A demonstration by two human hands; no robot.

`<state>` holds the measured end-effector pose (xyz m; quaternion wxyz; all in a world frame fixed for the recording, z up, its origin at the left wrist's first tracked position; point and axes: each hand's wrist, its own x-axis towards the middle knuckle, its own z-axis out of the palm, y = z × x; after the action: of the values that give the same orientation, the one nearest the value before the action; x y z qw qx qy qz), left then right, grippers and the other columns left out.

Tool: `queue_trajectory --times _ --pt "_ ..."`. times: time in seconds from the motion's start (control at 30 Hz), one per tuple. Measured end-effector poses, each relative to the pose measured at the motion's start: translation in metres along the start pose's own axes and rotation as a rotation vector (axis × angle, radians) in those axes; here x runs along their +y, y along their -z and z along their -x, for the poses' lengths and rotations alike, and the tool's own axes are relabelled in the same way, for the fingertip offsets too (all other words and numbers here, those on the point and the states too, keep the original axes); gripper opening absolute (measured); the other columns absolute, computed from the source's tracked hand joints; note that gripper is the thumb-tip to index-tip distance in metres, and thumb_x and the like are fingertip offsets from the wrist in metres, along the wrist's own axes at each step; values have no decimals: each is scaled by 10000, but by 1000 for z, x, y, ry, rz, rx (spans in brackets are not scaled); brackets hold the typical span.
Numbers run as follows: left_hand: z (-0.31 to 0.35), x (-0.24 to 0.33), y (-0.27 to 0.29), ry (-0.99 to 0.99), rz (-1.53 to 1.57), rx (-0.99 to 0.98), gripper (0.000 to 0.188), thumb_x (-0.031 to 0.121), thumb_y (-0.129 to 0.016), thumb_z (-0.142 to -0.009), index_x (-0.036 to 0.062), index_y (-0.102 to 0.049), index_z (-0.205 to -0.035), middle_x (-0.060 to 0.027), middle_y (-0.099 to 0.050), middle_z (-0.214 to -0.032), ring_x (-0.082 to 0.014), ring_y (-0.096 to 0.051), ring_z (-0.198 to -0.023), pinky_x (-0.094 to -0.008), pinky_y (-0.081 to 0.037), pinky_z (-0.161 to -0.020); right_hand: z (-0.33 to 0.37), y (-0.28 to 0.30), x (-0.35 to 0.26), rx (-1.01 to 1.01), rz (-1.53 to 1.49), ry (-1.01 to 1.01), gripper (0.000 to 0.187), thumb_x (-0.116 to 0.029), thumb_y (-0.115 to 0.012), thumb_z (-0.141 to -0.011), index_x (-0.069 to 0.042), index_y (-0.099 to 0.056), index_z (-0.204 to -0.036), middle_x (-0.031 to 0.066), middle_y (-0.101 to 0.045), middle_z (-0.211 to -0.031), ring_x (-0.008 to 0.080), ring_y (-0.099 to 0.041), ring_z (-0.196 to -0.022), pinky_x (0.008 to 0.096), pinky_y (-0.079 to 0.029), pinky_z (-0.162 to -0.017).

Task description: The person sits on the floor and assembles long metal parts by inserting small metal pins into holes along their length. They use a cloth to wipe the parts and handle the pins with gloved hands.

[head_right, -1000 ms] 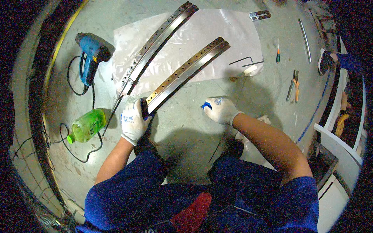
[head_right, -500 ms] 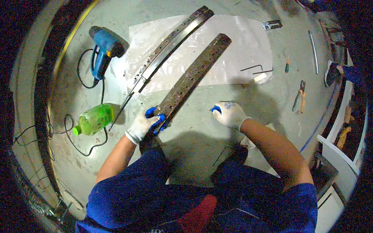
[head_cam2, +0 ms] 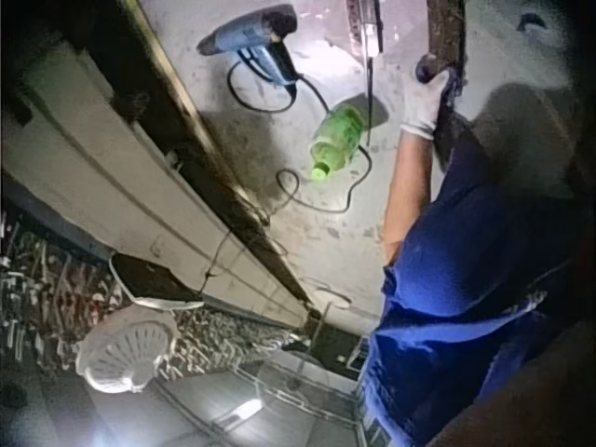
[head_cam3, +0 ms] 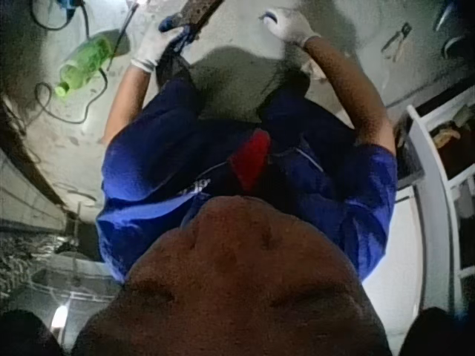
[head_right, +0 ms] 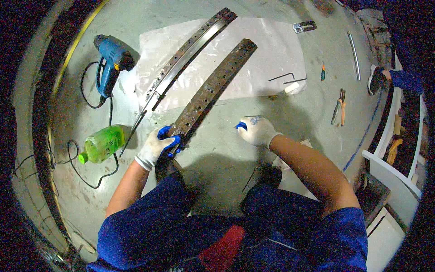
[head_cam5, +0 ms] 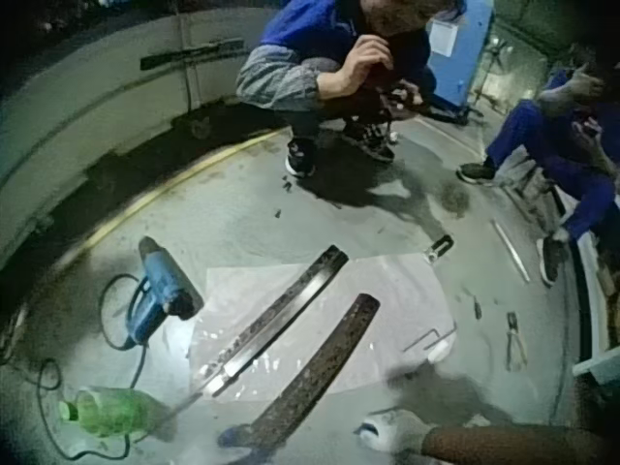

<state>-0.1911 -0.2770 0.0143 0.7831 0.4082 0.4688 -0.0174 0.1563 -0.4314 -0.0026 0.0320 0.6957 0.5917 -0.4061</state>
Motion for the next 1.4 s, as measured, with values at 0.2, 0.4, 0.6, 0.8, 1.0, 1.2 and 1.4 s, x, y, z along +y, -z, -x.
queue_trajectory --times 0.2,0.4,0.6,0.8,1.0,1.2,1.4 --pt "5 8 -2 -1 50 8 303 135 -760 -904 -9 -678 -1159 -54 -715 -875 -113 -651 -709 -252 -522 -614 1 0 0 8 -8 24 321 -369 -586 -932 -79 -659 -1050 196 -722 -974 416 -699 -897 529 -542 -811" --pt "3 2 -2 -16 57 15 286 138 -747 -920 -11 -678 -1154 -66 -722 -881 -121 -653 -704 -252 -512 -598 2 4 -3 -15 8 -9 329 -377 -574 -939 -77 -653 -1047 197 -720 -990 412 -697 -917 523 -539 -824" --pt "7 4 1 -21 6 -23 338 108 -685 -944 -50 -622 -1235 -108 -728 -946 -152 -669 -747 -280 -537 -630 -1 4 -6 -59 10 -50 372 -409 -570 -938 -78 -663 -1078 203 -717 -1006 411 -693 -949 523 -531 -859" --pt "13 3 -4 -17 70 -35 376 69 -638 -953 -68 -566 -1296 -158 -717 -1013 -224 -716 -786 -322 -566 -644 9 33 -37 165 265 86 462 -469 -625 -925 -39 -672 -1085 183 -727 -1035 370 -700 -969 500 -532 -881" --pt "21 4 -16 71 145 -126 432 92 -639 -949 -63 -539 -1340 -181 -716 -1046 -263 -737 -818 -335 -582 -641 -17 23 -58 186 -556 -189 500 -501 -629 -993 -41 -666 -1186 167 -732 -1065 295 -711 -984 424 -548 -896" --pt "26 -13 -33 92 256 -284 587 118 -655 -932 -45 -461 -1462 -185 -679 -1244 -286 -697 -1082 -406 -562 -955 -38 -1 -82 145 -964 -310 460 -403 -672 -1009 -38 -614 -1282 14 -669 -1045 88 -583 -889 262 -510 -775" --pt "22 -36 -48 -101 -128 -244 635 148 -735 -911 -41 -475 -1458 -123 -673 -1282 -237 -642 -1169 -384 -502 -1057 -45 -23 -78 158 -858 -454 1000 -649 -697 -870 73 -408 -1499 305 -564 -1426 406 -558 -1333 420 -440 -1106"
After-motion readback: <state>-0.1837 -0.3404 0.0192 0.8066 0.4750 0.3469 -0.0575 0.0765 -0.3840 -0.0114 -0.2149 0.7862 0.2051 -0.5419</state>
